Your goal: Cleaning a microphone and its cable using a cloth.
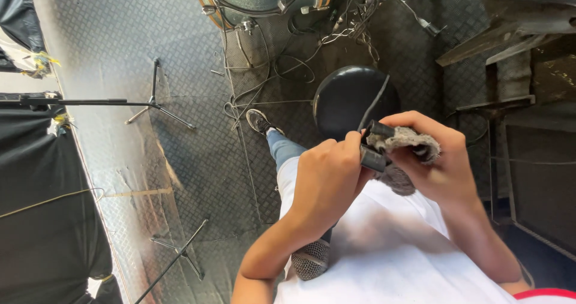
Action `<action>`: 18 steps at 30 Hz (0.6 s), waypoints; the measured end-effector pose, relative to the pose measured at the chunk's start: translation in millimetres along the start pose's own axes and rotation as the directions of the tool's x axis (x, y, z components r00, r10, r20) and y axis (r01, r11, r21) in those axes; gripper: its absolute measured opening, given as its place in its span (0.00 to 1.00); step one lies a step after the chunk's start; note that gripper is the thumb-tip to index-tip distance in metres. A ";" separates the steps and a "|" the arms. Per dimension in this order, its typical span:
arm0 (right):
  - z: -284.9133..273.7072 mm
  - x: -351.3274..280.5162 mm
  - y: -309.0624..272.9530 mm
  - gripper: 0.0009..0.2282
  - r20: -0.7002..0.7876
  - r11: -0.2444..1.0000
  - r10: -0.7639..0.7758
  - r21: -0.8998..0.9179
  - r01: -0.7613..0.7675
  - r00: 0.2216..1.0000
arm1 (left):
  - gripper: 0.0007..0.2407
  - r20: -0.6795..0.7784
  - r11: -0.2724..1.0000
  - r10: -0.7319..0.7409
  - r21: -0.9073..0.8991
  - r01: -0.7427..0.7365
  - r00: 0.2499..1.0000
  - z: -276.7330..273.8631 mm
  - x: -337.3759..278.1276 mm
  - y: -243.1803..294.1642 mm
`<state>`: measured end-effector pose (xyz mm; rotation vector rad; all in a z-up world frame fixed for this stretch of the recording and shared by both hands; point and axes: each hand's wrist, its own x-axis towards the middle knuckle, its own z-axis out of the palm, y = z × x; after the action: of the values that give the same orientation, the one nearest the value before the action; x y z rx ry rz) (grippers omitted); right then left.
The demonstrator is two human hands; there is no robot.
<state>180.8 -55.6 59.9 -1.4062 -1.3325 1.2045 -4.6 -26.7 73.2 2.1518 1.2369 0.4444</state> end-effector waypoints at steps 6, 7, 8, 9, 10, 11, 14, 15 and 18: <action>-18.6 10.1 -16.0 0.15 0.078 0.996 -0.056 0.069 0.050 0.995 | 0.15 -0.099 0.986 0.148 -0.061 -0.155 0.984 5.3 13.4 6.4; -14.3 6.6 -20.5 0.15 0.082 0.996 -0.059 0.072 0.053 0.995 | 0.15 -0.102 0.987 0.146 -0.057 -0.152 0.984 4.1 11.2 7.1; -12.2 4.1 -26.2 0.14 0.011 0.997 -0.064 -0.043 0.065 0.998 | 0.14 -0.096 0.980 0.162 -0.104 -0.171 0.982 3.1 11.8 8.5; -10.4 1.7 -31.8 0.13 -0.059 0.985 -0.078 -0.157 0.067 0.995 | 0.13 -0.091 0.970 0.178 -0.151 -0.190 0.980 2.1 12.8 10.0; -7.5 1.5 -34.8 0.13 -0.059 0.985 -0.075 -0.158 0.064 0.995 | 0.13 -0.090 0.970 0.177 -0.154 -0.189 0.980 3.3 12.5 9.6; -4.4 0.9 -37.8 0.13 -0.076 0.980 -0.074 -0.191 0.058 0.994 | 0.14 -0.089 0.969 0.162 -0.171 -0.176 0.983 4.5 12.0 9.2; -18.7 11.0 -33.3 0.17 0.048 0.964 -0.125 -0.231 0.133 0.991 | 0.12 -0.112 0.962 0.124 -0.230 -0.147 0.986 4.1 13.8 3.4; -27.2 15.3 -30.0 0.20 0.184 0.952 -0.159 -0.232 0.200 0.970 | 0.09 -0.124 0.951 0.096 -0.282 -0.128 0.988 3.0 14.1 1.2; -56.0 14.3 -20.2 0.28 0.319 0.941 -0.204 -0.197 0.276 0.925 | 0.11 -0.087 0.928 0.111 -0.348 -0.134 0.990 -7.2 10.7 -6.0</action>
<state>231.4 -37.2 89.0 -1.2063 -1.8550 1.1455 -7.1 -12.8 74.6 1.9214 0.9712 0.7376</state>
